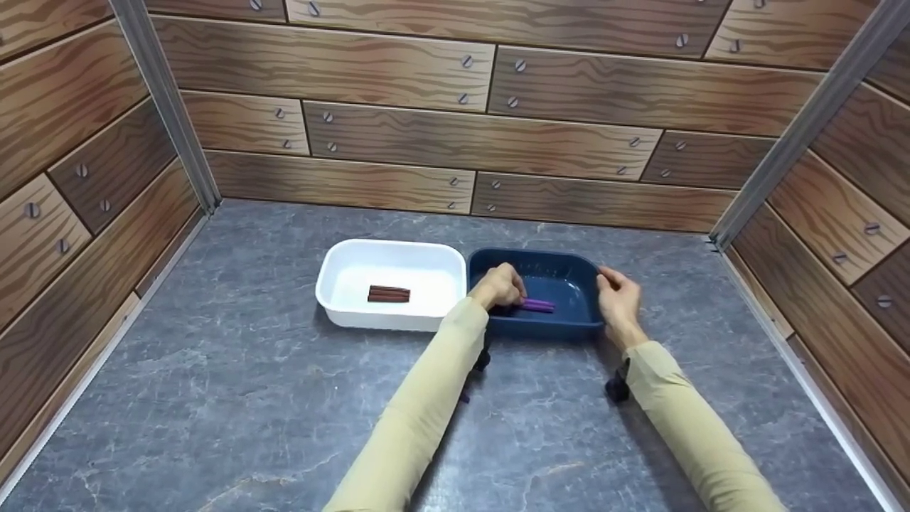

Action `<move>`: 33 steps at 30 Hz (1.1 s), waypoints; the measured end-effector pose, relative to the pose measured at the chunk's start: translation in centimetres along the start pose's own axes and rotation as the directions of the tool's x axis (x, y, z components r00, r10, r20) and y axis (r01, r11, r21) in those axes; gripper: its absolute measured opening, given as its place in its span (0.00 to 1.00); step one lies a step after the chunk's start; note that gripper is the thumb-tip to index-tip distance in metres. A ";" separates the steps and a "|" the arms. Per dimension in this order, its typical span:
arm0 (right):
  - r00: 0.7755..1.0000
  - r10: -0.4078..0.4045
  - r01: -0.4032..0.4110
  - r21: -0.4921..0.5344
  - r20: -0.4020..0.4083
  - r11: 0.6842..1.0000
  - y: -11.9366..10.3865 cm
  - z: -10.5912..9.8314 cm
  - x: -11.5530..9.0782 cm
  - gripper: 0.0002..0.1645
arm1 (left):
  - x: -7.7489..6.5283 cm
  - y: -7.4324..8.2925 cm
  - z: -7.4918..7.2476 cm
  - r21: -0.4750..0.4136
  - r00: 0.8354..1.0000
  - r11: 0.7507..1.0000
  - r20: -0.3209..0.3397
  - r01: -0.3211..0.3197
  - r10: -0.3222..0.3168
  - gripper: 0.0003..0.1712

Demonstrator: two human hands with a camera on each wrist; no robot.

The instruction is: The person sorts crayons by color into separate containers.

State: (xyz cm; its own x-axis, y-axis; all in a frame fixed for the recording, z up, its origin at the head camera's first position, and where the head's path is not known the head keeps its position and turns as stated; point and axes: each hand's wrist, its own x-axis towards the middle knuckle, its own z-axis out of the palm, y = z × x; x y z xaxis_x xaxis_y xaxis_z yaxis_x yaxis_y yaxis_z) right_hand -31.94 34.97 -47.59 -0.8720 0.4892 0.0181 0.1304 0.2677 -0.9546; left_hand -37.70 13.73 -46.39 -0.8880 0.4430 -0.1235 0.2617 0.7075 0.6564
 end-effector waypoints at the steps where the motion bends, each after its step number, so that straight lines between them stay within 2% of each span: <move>1: 1.000 0.001 -0.001 0.000 0.004 1.000 0.0 0.0 0.0 0.24 | 0.0 0.0 0.0 0.004 1.000 1.000 -0.001 0.000 0.000 0.06; 8: 1.000 -0.007 0.007 0.000 0.008 1.000 0.1 0.2 -0.1 0.24 | -0.1 -0.2 0.0 -0.001 1.000 1.000 0.003 -0.005 0.005 0.06; 21: 1.000 0.002 -0.002 0.013 0.007 1.000 0.1 0.6 -0.1 0.23 | -0.7 -0.4 -0.9 -0.139 1.000 0.990 0.004 -0.014 0.015 0.05; 26: 1.000 0.003 -0.003 0.006 -0.002 1.000 0.1 0.3 0.0 0.24 | -1.1 0.0 -1.5 -0.263 0.997 0.963 0.037 -0.053 0.065 0.06; 33: 1.000 0.028 -0.028 0.004 0.005 1.000 -0.1 0.0 0.1 0.24 | -1.9 0.4 -2.3 -0.430 0.989 0.897 0.056 -0.099 0.136 0.09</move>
State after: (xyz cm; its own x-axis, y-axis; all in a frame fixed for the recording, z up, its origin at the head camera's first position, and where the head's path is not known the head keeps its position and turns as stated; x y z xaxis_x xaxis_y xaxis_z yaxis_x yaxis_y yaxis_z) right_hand -32.04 34.95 -47.47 -0.8704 0.4922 -0.0105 0.1532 0.2506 -0.9559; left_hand -36.75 11.93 -44.20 -0.8215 0.5653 -0.0751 0.1597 0.3544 0.9214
